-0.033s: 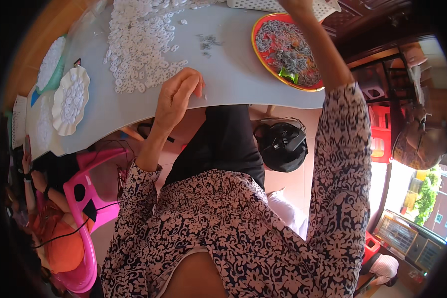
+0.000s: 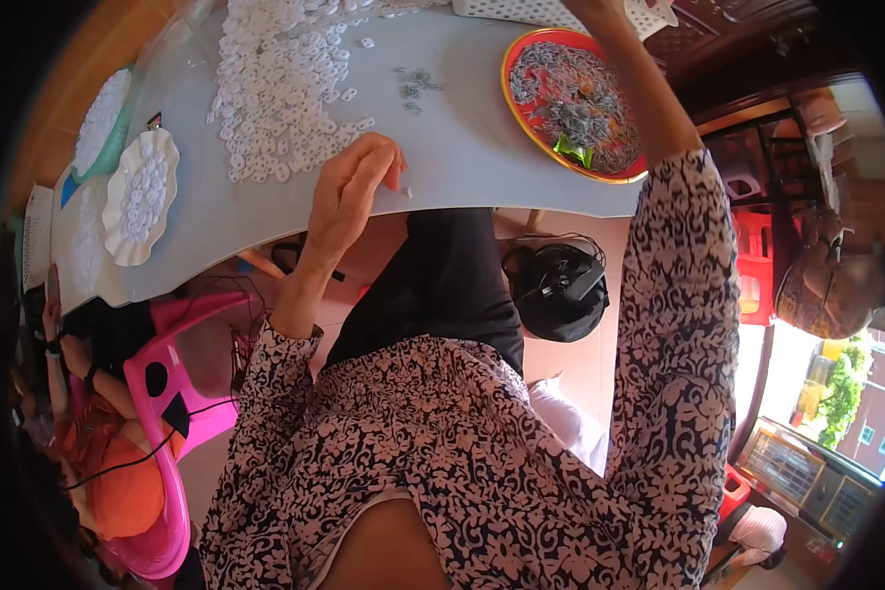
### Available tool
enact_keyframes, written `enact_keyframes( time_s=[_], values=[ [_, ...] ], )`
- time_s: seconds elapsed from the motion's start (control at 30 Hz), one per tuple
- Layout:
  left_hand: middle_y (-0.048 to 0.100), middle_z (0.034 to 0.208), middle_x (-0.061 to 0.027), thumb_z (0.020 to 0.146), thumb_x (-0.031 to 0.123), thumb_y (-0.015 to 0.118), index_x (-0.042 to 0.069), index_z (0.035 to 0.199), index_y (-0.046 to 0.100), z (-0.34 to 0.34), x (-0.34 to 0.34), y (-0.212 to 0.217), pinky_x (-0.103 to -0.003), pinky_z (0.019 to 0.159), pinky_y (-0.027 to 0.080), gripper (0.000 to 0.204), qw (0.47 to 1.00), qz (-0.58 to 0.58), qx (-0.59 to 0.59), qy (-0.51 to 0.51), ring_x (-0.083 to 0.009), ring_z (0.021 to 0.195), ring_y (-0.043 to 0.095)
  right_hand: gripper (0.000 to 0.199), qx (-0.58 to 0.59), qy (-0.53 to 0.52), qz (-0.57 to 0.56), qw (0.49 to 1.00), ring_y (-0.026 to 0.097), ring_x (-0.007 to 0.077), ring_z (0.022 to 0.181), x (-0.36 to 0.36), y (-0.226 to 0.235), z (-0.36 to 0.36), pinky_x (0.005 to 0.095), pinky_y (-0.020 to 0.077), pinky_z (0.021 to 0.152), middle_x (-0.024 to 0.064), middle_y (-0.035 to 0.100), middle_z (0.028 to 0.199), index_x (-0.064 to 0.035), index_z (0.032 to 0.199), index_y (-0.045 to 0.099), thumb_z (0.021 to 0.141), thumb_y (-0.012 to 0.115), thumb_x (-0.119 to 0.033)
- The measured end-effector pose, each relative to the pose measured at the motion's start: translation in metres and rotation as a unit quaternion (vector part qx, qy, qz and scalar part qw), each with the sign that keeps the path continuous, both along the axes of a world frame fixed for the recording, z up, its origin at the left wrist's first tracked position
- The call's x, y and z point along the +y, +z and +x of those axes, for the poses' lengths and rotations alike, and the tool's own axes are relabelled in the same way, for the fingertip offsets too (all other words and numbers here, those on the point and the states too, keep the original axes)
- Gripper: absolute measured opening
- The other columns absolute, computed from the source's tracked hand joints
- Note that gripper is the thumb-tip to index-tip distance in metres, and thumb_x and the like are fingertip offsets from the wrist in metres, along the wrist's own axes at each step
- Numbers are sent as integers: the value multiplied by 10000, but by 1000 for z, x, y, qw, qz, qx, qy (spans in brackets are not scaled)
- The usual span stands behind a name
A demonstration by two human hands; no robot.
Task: Assembling small white plastic components by hand at a table.
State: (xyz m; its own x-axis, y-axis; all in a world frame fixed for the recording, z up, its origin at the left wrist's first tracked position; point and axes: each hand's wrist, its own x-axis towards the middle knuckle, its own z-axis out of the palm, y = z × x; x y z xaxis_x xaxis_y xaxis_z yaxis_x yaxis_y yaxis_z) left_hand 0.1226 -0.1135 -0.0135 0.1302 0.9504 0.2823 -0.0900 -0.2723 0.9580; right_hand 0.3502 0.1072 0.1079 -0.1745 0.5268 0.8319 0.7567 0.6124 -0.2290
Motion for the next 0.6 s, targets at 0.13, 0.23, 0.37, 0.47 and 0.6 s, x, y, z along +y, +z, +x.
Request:
enact_keyframes(
  time_s=[0.13, 0.23, 0.37, 0.47, 0.6],
  values=[
    [477, 638, 12, 935, 184, 432, 15, 770, 508, -10, -4, -5, -214, 517, 321, 248, 999, -2, -45, 30, -46, 564, 367, 125, -25, 122, -108, 986, 611, 271, 672, -28, -21, -61, 347, 476, 608, 151, 636, 753, -1, 820, 647, 804, 601, -116],
    [470, 634, 3, 935, 185, 436, 9, 778, 500, -5, -4, 2, -223, 526, 332, 245, 999, 26, -5, 30, -57, 572, 378, 128, -114, 256, -191, 941, 628, 266, 698, -75, -49, -101, 340, 493, 642, 138, 649, 802, -17, 917, 630, 824, 603, -100],
    [473, 612, -33, 925, 180, 447, -5, 777, 500, -2, -5, 4, -252, 542, 371, 243, 999, 18, 15, 47, -97, 572, 424, 126, -188, 329, -176, 908, 630, 226, 694, -88, -79, -130, 310, 513, 638, 98, 651, 879, -29, 907, 655, 792, 633, -75],
    [493, 624, -34, 929, 182, 450, -14, 799, 523, -2, -7, 9, -246, 553, 378, 246, 999, 5, 31, 35, -99, 583, 441, 141, -180, 373, -220, 883, 629, 232, 672, -98, -77, -139, 309, 509, 632, 91, 657, 824, -27, 888, 653, 772, 660, -106],
    [508, 630, -28, 927, 177, 473, -24, 836, 548, 1, -10, 7, -236, 535, 373, 234, 999, -1, 27, 44, -92, 573, 444, 145, -227, 333, -302, 864, 623, 293, 681, -105, -83, -149, 365, 498, 657, 107, 645, 720, -30, 785, 656, 710, 679, -152]
  ],
)
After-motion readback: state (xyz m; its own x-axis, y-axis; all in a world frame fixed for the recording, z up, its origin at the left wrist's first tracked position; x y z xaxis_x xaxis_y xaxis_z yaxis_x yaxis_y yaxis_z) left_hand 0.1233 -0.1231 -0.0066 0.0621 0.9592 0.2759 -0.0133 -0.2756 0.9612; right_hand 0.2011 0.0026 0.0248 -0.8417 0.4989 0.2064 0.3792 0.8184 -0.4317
